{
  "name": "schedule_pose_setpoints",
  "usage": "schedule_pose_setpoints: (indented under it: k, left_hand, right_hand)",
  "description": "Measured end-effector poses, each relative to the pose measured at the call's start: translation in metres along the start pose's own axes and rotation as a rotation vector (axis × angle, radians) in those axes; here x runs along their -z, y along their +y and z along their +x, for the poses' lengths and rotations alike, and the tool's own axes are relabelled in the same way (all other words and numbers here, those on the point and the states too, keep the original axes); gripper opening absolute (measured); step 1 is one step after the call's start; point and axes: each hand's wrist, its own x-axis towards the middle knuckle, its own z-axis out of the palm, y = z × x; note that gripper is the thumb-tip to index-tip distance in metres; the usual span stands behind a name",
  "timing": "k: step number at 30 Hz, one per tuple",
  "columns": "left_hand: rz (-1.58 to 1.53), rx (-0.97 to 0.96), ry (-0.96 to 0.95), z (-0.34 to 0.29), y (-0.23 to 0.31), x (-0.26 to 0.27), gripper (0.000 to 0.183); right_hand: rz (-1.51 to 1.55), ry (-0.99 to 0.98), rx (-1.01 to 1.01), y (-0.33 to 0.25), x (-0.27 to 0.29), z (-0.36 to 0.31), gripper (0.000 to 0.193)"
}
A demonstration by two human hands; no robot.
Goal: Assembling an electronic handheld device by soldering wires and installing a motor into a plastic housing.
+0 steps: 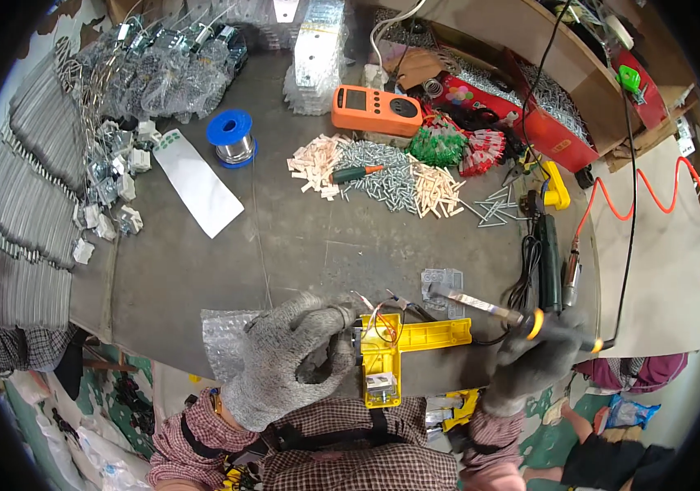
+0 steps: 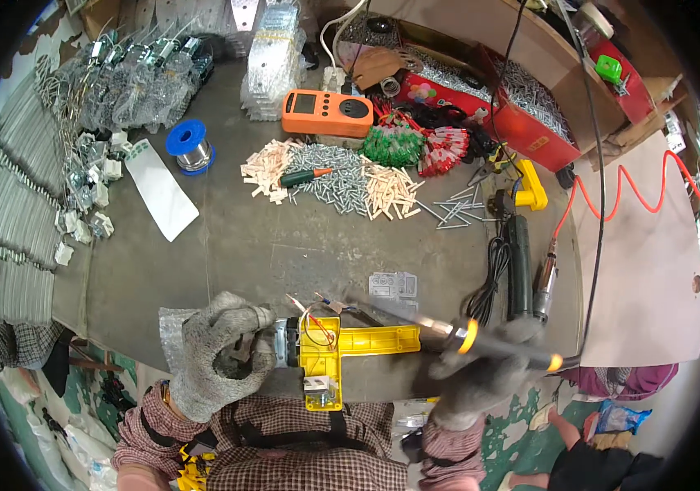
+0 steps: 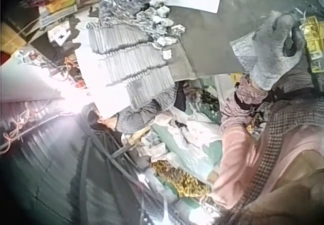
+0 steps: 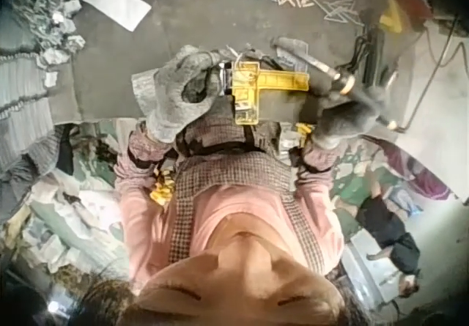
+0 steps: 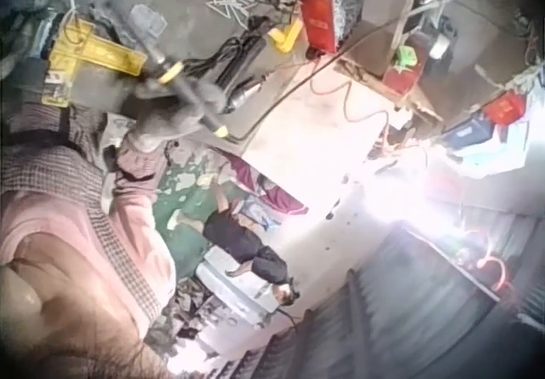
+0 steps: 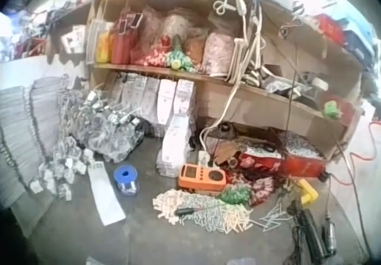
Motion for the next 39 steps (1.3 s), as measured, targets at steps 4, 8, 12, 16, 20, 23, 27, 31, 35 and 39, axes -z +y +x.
schedule_pose_setpoints:
  k: [4,8,12,16,20,23,27,31,35,39]
  left_hand:
    - [0.150,-0.064,-0.018,-0.006,-0.010,-0.005,0.039]
    - [0.096,0.019,-0.005,-0.006,-0.003,-0.013,0.033]
    - [0.090,0.072,-0.041,-0.004,-0.004,-0.017,0.035]
    - [0.136,-0.028,0.020,-0.007,-0.011,-0.022,0.043]
    - [0.127,-0.045,0.005,-0.004,-0.014,-0.025,0.047]
    - [0.159,-0.038,-0.011,-0.003,-0.011,-0.023,0.048]
    - [0.179,-0.028,-0.042,-0.002,-0.011,-0.024,0.049]
    - [0.200,-0.054,-0.013,-0.003,-0.014,-0.026,0.049]
    - [0.194,-0.025,-0.035,-0.001,-0.013,-0.027,0.048]
    - [0.237,-0.032,-0.037,-0.001,-0.014,-0.027,0.046]
  right_hand:
    - [0.120,0.035,-0.097,0.022,-0.010,-0.029,0.050]
    - [0.157,-0.006,-0.155,0.046,0.012,-0.040,0.049]
    - [-0.224,0.106,0.027,0.061,0.030,-0.049,0.047]
    - [-0.491,0.087,0.134,0.052,0.013,-0.047,0.048]
    - [-0.216,0.139,0.088,0.058,0.015,-0.048,0.050]
    - [-0.037,0.123,-0.038,0.057,0.020,-0.048,0.049]
    - [-0.045,0.172,-0.002,0.057,0.011,-0.048,0.047]
    - [-0.004,0.110,0.068,0.041,-0.011,-0.041,0.046]
    - [0.047,0.111,0.034,0.036,-0.012,-0.041,0.045]
    - [-0.040,0.069,0.062,0.050,0.006,-0.048,0.045]
